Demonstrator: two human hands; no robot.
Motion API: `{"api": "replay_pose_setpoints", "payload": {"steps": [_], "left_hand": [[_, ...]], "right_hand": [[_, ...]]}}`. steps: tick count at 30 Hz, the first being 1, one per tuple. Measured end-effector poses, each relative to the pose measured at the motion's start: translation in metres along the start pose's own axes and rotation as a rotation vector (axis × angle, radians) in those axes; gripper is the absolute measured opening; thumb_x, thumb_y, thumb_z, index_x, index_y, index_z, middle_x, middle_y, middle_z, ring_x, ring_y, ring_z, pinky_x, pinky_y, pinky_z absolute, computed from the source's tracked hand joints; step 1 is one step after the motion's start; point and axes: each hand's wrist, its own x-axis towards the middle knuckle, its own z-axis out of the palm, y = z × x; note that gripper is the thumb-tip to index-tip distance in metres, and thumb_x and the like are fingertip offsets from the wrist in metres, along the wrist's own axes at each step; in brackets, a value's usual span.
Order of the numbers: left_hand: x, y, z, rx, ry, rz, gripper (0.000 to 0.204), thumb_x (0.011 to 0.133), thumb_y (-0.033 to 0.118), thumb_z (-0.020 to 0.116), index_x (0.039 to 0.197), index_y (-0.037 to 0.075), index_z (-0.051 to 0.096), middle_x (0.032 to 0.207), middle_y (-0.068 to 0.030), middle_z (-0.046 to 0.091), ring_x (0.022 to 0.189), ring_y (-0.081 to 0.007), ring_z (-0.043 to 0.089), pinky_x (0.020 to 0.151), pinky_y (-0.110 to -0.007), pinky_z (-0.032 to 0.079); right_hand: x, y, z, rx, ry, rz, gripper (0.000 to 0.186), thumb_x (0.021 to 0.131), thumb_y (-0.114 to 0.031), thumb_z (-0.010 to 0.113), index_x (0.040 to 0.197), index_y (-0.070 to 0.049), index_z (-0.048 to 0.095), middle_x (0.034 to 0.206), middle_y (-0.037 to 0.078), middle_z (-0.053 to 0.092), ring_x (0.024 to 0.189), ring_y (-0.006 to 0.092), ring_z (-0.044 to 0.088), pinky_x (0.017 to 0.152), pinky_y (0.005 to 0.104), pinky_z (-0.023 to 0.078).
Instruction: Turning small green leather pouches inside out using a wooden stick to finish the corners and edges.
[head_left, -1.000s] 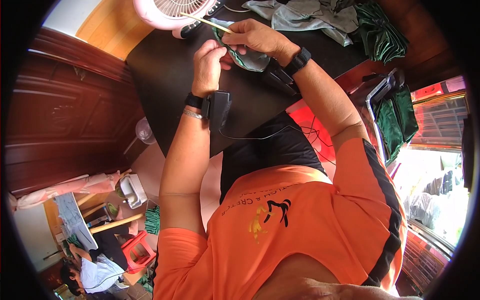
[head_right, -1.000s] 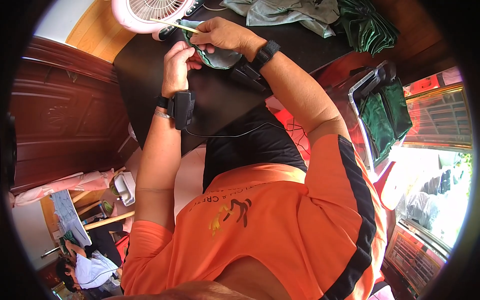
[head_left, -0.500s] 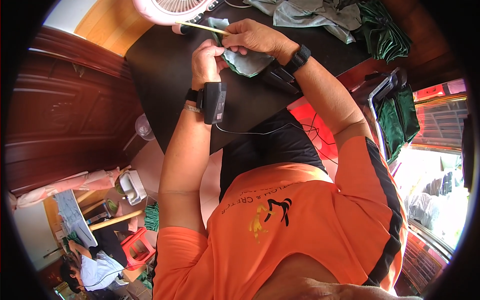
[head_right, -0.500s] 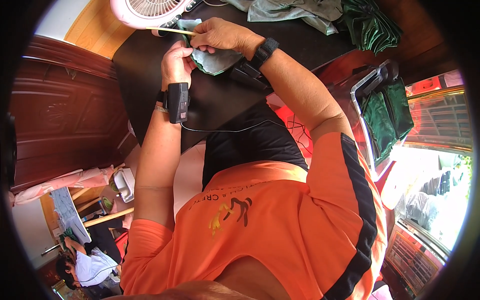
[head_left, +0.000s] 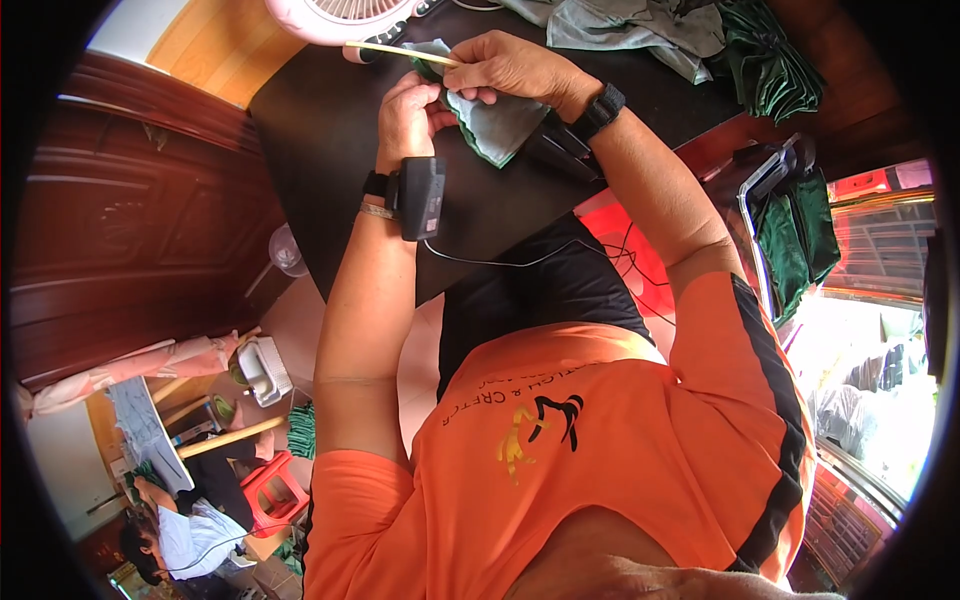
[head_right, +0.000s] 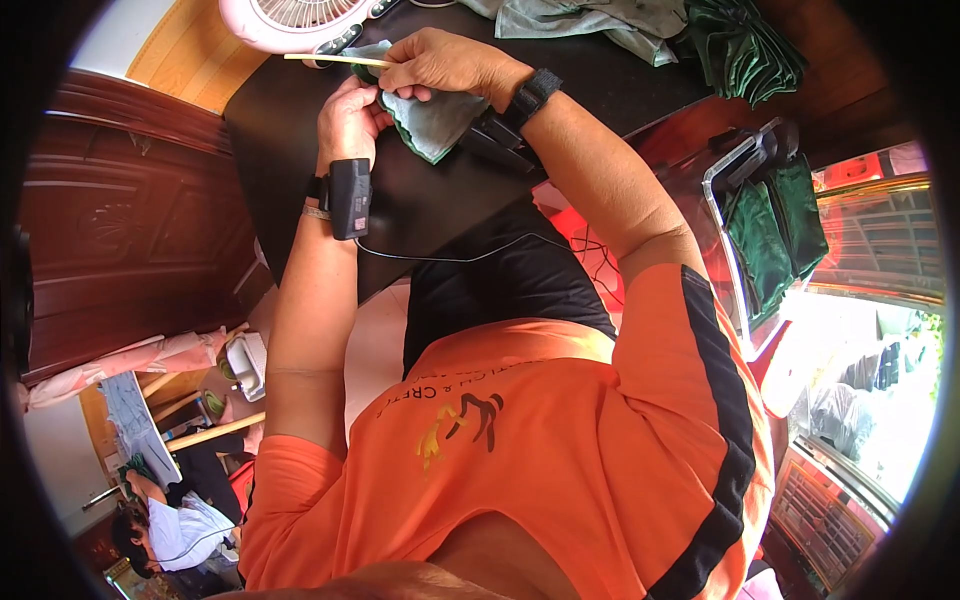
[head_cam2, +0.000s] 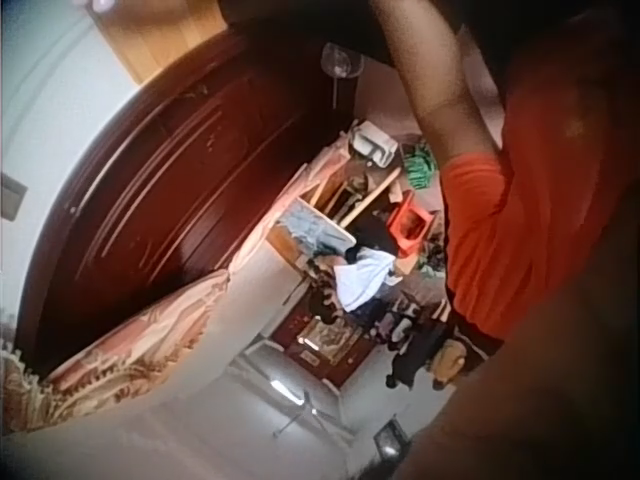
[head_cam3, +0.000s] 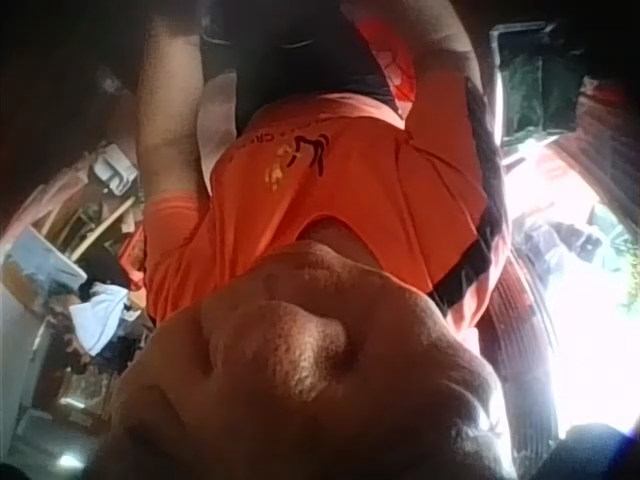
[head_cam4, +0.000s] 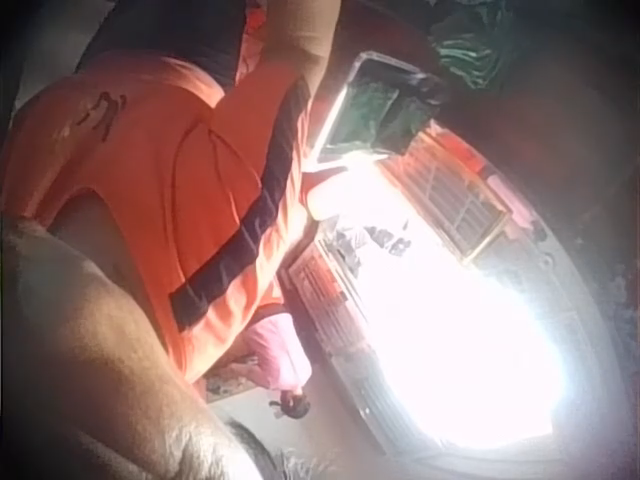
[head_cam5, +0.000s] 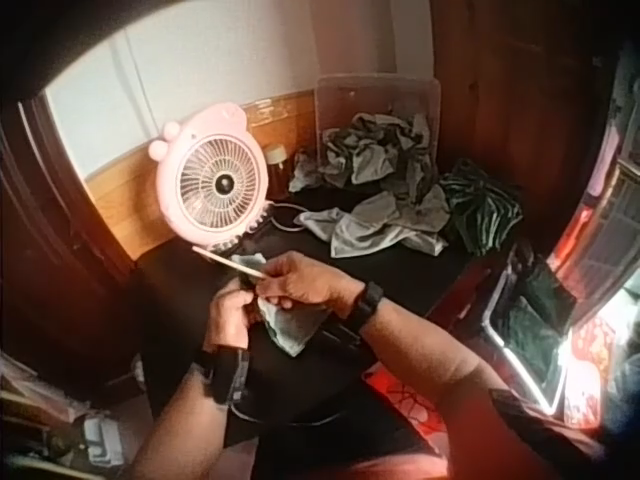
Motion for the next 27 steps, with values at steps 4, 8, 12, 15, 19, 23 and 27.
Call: {"api": "replay_pose_setpoints", "payload": {"steps": [4, 8, 12, 15, 19, 23, 27], "left_hand": [[0.004, -0.003, -0.01, 0.027, 0.096, -0.005, 0.019, 0.079, 0.011, 0.042, 0.087, 0.003, 0.057, 0.077, -0.0082, 0.06, 0.067, -0.0181, 0.059, 0.061, -0.03, 0.049], [0.003, 0.004, -0.006, -0.011, 0.007, -0.082, 0.015, 0.081, 0.015, 0.045, 0.085, 0.005, 0.056, 0.075, -0.0061, 0.06, 0.066, -0.0177, 0.058, 0.061, -0.029, 0.049], [-0.001, 0.003, 0.004, 0.082, -0.06, -0.077, 0.016, 0.081, 0.015, 0.049, 0.091, 0.006, 0.058, 0.084, -0.0034, 0.061, 0.072, -0.0144, 0.058, 0.064, -0.027, 0.047], [-0.003, 0.003, 0.007, 0.108, -0.06, -0.027, 0.02, 0.08, 0.014, 0.048, 0.094, 0.005, 0.06, 0.087, -0.0034, 0.062, 0.074, -0.0136, 0.058, 0.065, -0.026, 0.047], [-0.003, 0.001, 0.002, 0.152, -0.012, -0.034, 0.02, 0.078, 0.012, 0.047, 0.092, 0.004, 0.06, 0.084, -0.0042, 0.061, 0.072, -0.0147, 0.058, 0.065, -0.027, 0.047], [0.004, -0.005, -0.009, 0.307, 0.047, 0.076, 0.017, 0.077, 0.013, 0.046, 0.084, 0.003, 0.058, 0.075, -0.0053, 0.06, 0.064, -0.0155, 0.057, 0.06, -0.027, 0.047], [0.002, 0.003, -0.008, 0.107, 0.074, 0.005, 0.014, 0.079, 0.015, 0.047, 0.078, 0.004, 0.056, 0.07, -0.0052, 0.058, 0.059, -0.0151, 0.056, 0.054, -0.027, 0.046]], "right_hand": [[-0.002, -0.003, -0.004, 0.044, 0.068, -0.013, 0.017, 0.084, -0.02, 0.062, 0.078, -0.004, 0.062, 0.065, -0.004, 0.054, 0.053, 0.003, 0.044, 0.052, 0.0177, 0.036], [0.0, 0.0, -0.003, -0.065, 0.06, -0.018, 0.017, 0.084, -0.02, 0.062, 0.08, -0.004, 0.062, 0.066, -0.003, 0.055, 0.054, 0.004, 0.045, 0.053, 0.0186, 0.037], [0.0, -0.001, -0.002, -0.034, 0.036, -0.004, 0.017, 0.084, -0.02, 0.062, 0.079, -0.004, 0.062, 0.066, -0.003, 0.055, 0.055, 0.0038, 0.045, 0.053, 0.0188, 0.037], [0.0, 0.001, -0.004, -0.011, 0.032, 0.006, 0.018, 0.084, -0.02, 0.062, 0.077, -0.004, 0.061, 0.065, -0.004, 0.053, 0.055, 0.0034, 0.045, 0.052, 0.0183, 0.036], [0.001, 0.003, -0.003, -0.025, -0.001, -0.004, 0.018, 0.084, -0.021, 0.062, 0.077, -0.004, 0.061, 0.065, -0.004, 0.052, 0.054, 0.0034, 0.044, 0.052, 0.0181, 0.036], [0.0, 0.0, -0.001, -0.054, 0.032, 0.003, 0.018, 0.083, -0.02, 0.063, 0.076, -0.004, 0.06, 0.064, -0.004, 0.052, 0.054, 0.0037, 0.044, 0.052, 0.0184, 0.036], [0.0, 0.001, -0.008, -0.02, 0.074, -0.055, 0.018, 0.082, -0.02, 0.063, 0.077, -0.004, 0.06, 0.065, -0.003, 0.052, 0.054, 0.0043, 0.044, 0.052, 0.0189, 0.037]]}}
